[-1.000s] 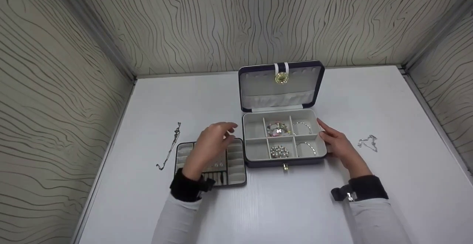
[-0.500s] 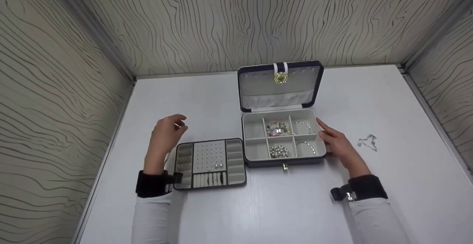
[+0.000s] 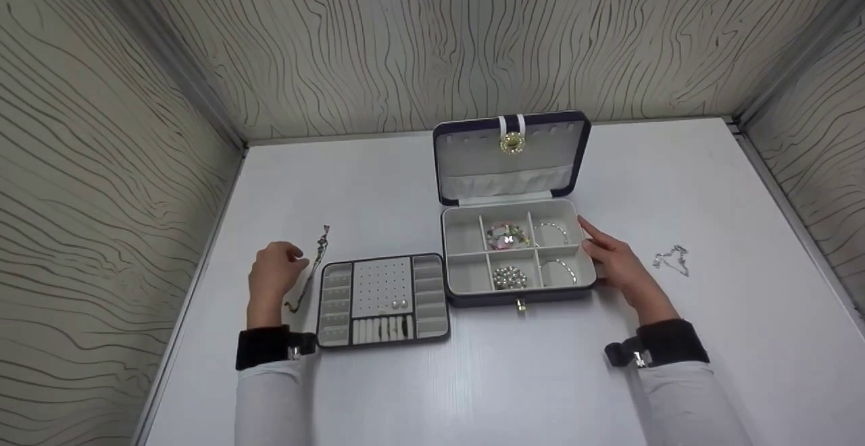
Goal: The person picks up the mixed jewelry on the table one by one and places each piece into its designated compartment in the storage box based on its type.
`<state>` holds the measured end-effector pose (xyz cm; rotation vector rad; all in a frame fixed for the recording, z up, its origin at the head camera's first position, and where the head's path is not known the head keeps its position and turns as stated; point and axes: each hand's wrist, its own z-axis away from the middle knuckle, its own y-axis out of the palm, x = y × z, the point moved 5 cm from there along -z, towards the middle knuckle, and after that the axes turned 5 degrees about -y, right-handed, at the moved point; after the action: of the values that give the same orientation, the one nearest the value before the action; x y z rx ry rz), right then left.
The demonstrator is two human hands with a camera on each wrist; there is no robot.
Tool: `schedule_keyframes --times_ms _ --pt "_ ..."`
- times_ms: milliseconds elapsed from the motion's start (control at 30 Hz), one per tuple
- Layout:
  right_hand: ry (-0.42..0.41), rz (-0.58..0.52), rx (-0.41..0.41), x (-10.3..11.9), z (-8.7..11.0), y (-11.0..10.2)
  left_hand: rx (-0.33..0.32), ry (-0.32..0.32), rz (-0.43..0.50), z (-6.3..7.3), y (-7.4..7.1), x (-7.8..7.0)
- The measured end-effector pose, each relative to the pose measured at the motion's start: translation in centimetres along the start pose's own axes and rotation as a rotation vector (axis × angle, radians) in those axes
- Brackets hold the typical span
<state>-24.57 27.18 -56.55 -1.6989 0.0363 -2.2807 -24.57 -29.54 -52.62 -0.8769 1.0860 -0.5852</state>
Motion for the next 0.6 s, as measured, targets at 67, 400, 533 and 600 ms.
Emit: schedule_keyframes --times_ms 67,400,533,600 --pt "0.008 -0.01 0.005 0.0 0.0 0.0 0.041 -0.042 -0.021 0.1 0.4 0.6" --pt "0.013 0.015 -0.004 -0.2 -0.2 -0.1 0.152 -0.142 -0.121 0.7 1.8 1.5" --pt "0.008 0.017 -0.004 -0.2 -0.1 -0.1 0.193 -0.143 -0.164 0.8 2.1 1.4" --pt "0.006 0.016 -0.003 -0.1 -0.1 0.0 0.225 -0.145 -0.186 0.9 2.3 1.4"
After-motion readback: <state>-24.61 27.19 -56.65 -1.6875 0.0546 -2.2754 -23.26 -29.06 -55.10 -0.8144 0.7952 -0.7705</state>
